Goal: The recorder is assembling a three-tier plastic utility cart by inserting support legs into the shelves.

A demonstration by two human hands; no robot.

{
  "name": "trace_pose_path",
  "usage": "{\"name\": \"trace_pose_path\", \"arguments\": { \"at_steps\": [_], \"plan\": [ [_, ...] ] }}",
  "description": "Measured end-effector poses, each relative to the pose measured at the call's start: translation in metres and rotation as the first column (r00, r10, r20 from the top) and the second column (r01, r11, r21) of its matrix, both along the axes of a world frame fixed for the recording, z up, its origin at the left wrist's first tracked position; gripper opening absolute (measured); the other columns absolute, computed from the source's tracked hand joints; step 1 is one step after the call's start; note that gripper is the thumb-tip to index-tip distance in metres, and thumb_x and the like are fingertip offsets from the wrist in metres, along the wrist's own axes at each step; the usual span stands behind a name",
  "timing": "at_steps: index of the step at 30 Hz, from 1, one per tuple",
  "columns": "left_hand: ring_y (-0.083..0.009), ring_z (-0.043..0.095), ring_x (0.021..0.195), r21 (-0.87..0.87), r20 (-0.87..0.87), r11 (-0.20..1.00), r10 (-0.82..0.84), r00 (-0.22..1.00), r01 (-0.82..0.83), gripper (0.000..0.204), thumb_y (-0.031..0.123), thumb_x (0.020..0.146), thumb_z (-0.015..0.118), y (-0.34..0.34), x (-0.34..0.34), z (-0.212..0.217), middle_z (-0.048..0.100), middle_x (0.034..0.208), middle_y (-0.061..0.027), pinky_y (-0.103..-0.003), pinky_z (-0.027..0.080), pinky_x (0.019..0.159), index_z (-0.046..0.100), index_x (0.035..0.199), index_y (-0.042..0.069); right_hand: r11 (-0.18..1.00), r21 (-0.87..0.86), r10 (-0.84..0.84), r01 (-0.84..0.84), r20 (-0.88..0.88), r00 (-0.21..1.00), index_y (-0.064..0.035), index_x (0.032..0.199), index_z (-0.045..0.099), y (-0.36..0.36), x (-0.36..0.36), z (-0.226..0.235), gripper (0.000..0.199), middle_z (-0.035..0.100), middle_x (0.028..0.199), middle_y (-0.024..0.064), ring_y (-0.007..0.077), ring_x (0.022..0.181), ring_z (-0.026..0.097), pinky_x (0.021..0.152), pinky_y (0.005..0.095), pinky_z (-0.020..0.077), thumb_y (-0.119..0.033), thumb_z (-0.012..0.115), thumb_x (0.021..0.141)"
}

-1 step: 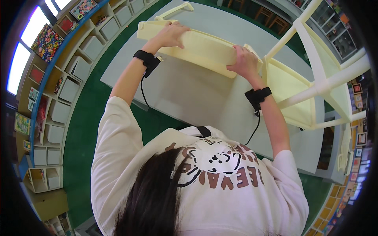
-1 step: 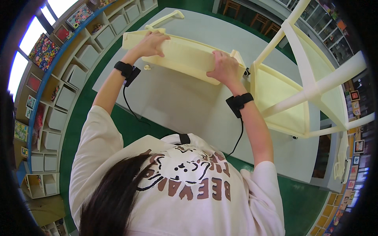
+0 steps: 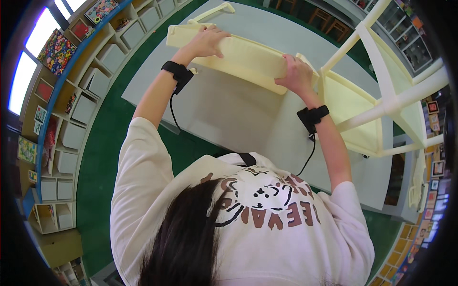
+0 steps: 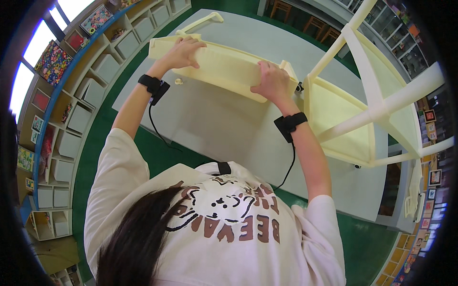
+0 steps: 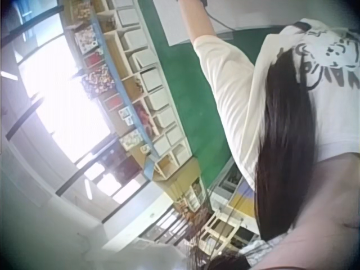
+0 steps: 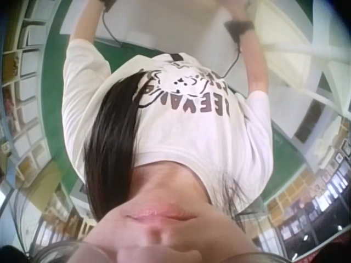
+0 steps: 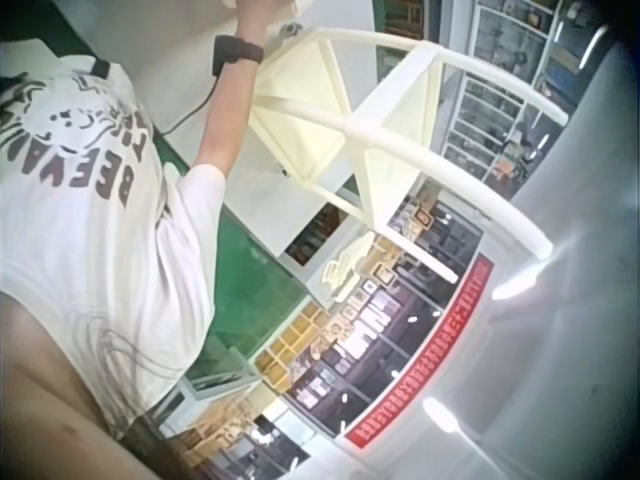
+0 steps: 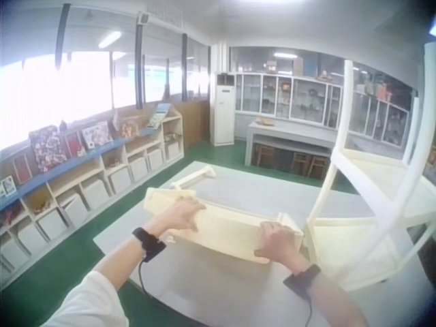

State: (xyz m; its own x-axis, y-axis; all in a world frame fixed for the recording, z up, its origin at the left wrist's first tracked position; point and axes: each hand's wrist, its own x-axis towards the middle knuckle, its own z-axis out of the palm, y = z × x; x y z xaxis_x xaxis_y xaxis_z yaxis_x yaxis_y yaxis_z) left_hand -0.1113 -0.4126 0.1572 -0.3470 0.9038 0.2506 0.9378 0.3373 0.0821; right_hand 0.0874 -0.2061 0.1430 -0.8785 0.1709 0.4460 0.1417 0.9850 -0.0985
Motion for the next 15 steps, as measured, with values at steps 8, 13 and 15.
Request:
{"name": "trace_pose_path", "arguments": {
  "at_steps": [8,13,15],
  "plan": [
    [-0.03,0.035,0.107,0.574,-0.195,0.817,0.204,0.959,-0.057,0.057,0.025,0.062,0.069,-0.035,-0.003,-0.04,0.036,0.116,-0.0122,-0.042,0.025,0.09,0.044,0.111,0.013,0.999,0.012,0.03,-0.029,-0.068,0.997,-0.0083,0.095,0.051,-0.01,-0.001,-0.013,0.052,0.057,0.087,0.0079,0.0246,0.079,0.055,0.066,0.0335,0.0444,-0.023,0.069,0.049],
    [-0.0281,0.041,0.099,0.571,-0.051,0.769,0.381,0.923,-0.286,0.036,0.017,0.069,0.061,-0.081,-0.022,-0.116,0.043,0.102,-0.0113,-0.041,0.03,0.086,0.047,0.101,0.007,0.997,0.068,0.029,-0.023,-0.087,0.996,-0.0081,0.092,0.05,-0.023,0.006,-0.035,0.049,0.054,0.08,0.0066,0.0235,0.076,0.055,0.064,0.0337,0.0426,-0.022,0.071,0.05],
    [-0.0272,0.042,0.098,0.464,-0.014,0.806,0.423,0.906,-0.369,0.032,0.015,0.069,0.059,-0.094,-0.023,-0.142,0.046,0.099,-0.0102,-0.041,0.031,0.085,0.049,0.099,0.007,0.995,0.094,0.032,-0.024,-0.086,0.996,-0.0079,0.088,0.049,-0.024,0.007,-0.046,0.047,0.053,0.076,0.0056,0.0221,0.074,0.054,0.063,0.0334,0.0418,-0.022,0.073,0.05]
  ]
}}
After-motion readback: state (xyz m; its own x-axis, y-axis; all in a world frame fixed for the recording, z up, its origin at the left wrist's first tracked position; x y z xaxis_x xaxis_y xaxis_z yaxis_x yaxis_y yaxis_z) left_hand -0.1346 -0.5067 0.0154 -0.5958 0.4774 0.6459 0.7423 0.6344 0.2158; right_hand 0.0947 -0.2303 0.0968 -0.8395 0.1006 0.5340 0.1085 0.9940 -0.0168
